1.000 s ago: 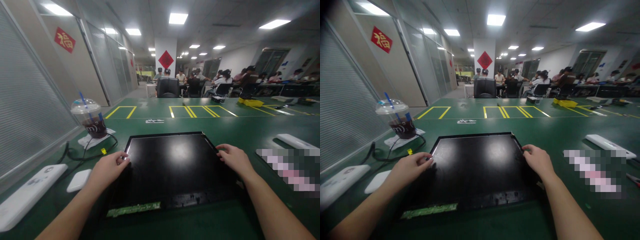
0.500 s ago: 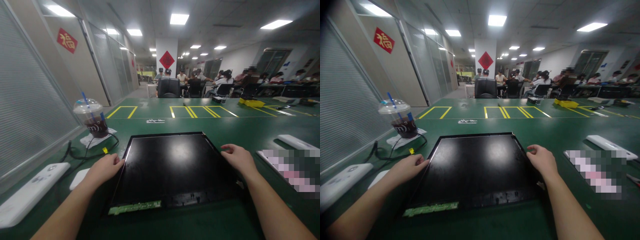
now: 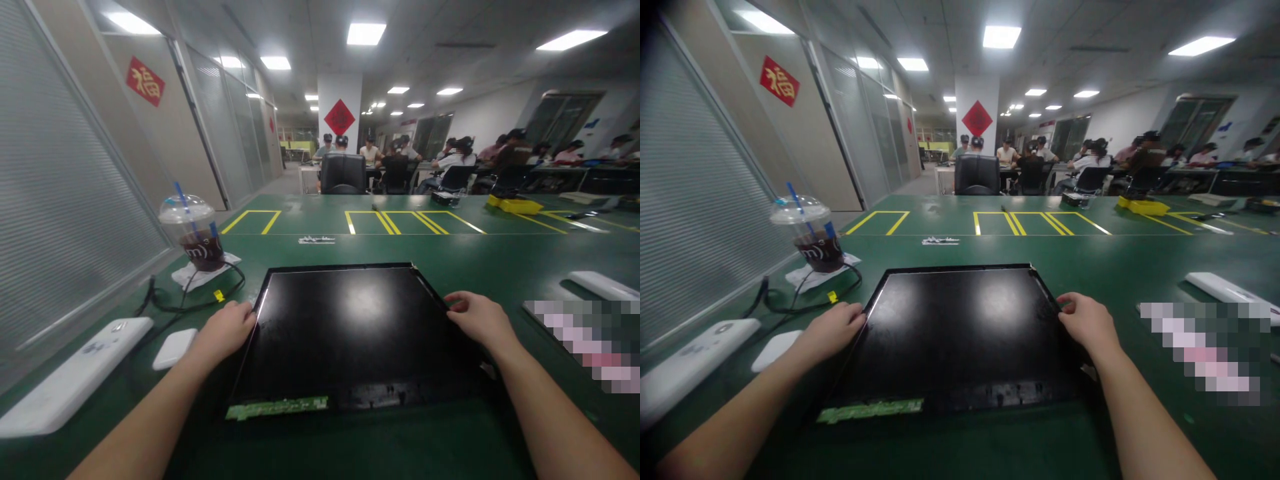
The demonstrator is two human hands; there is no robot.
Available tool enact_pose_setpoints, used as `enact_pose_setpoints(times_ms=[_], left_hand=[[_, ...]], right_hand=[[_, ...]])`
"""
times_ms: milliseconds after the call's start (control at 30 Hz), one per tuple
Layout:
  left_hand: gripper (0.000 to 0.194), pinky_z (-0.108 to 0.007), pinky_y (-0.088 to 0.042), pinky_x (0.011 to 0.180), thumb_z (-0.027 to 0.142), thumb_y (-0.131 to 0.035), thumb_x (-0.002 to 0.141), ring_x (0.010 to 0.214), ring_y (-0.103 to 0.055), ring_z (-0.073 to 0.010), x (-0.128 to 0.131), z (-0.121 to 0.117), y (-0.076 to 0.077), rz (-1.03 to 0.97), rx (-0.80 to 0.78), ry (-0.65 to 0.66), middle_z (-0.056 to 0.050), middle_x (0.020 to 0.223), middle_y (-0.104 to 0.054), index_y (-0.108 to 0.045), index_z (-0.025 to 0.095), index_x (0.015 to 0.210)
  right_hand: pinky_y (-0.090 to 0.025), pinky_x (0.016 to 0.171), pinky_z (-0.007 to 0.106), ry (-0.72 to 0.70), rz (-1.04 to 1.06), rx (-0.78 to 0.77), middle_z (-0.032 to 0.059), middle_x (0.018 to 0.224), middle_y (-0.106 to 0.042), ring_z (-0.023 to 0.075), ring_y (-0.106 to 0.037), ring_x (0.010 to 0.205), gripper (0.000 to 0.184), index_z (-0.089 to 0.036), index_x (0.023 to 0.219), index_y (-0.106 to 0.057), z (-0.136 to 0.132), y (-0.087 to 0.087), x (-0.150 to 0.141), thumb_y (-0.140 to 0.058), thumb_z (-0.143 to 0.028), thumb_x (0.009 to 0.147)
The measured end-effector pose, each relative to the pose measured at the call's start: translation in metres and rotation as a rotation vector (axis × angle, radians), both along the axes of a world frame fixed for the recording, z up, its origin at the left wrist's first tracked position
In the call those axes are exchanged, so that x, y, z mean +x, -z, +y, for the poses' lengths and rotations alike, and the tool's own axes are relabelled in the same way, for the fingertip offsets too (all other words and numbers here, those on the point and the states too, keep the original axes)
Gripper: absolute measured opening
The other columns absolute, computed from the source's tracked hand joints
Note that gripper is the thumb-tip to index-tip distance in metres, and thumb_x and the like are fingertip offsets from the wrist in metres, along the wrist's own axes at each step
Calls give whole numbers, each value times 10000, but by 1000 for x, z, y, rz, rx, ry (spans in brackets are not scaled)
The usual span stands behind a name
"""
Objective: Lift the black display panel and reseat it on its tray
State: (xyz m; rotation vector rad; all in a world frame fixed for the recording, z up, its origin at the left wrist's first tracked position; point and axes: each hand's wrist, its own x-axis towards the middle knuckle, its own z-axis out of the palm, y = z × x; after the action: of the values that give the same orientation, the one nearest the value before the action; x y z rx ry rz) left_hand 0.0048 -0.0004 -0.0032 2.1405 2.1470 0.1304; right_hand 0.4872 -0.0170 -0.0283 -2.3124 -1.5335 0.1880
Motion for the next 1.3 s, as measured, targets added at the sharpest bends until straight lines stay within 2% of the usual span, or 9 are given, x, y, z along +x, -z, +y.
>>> enact_pose_setpoints(times_ms=[167,333,500,700,800,933,1067,1167,1300], left_hand=[[264,-299,-382,605,274,-437,805,648,-581,-219,-2,1,-8,-137,42,-16,-24,595,-546,-381,254,548],[260,-280,-350,547,327,-516,737,543,-474,-162,-4,0,-12,-511,120,-66,35,520,-430,-375,249,533],[338,-245,-357,493,507,-653,664,518,-475,-129,4,-6,-16,-961,138,-236,57,546,-499,-468,224,672],[397,-216,-392,445,373,-764,586,460,-537,-115,7,-5,-12,-1300,7,-328,83,558,-580,-437,240,768],[322,-201,-385,405,310,-721,655,405,-530,-110,7,-2,-8,-1390,-24,-399,93,507,-565,-424,246,762],[266,-178,-376,364,276,-718,703,344,-505,-93,7,5,0,-1508,46,-439,90,472,-544,-462,233,759],[330,-206,-452,387,196,-742,706,362,-574,-133,6,9,7,-1551,66,-456,53,510,-619,-540,231,965],[507,-252,-495,397,142,-728,717,389,-618,-175,7,6,5,-1569,3,-416,19,553,-675,-535,255,1172],[464,-293,-547,461,127,-749,693,476,-673,-201,11,-3,-6,-1632,-103,-363,-16,613,-717,-603,223,1123]], right_hand=[[-457,662,318,-6,-14,0,3,875,-739,223,-675,826,312,-262,990,-724,-1,-1,-1,-616,-222,700],[-454,666,309,5,5,-13,-2,875,-735,213,-671,830,317,-259,1000,-725,-1,-3,-2,-617,-224,704],[-453,652,289,-1,28,-11,-1,873,-733,199,-674,814,331,-257,1011,-726,0,0,1,-614,-236,699],[-439,625,270,-27,-4,16,10,856,-728,183,-667,771,314,-255,996,-736,-1,2,0,-600,-227,715],[-431,620,269,-29,-16,11,6,851,-728,180,-662,760,311,-259,996,-739,-1,2,0,-603,-220,719],[-428,630,268,-39,-11,6,2,851,-726,182,-664,770,313,-256,1003,-736,0,4,1,-607,-216,720],[-427,633,271,-46,-7,15,6,855,-726,186,-665,777,305,-252,998,-737,1,5,2,-609,-219,723],[-427,635,276,-46,-7,5,7,866,-725,190,-665,782,306,-256,1004,-737,1,4,2,-604,-218,731],[-427,633,279,-47,-10,-6,8,865,-724,194,-665,785,312,-262,1011,-736,1,3,2,-606,-215,732]])
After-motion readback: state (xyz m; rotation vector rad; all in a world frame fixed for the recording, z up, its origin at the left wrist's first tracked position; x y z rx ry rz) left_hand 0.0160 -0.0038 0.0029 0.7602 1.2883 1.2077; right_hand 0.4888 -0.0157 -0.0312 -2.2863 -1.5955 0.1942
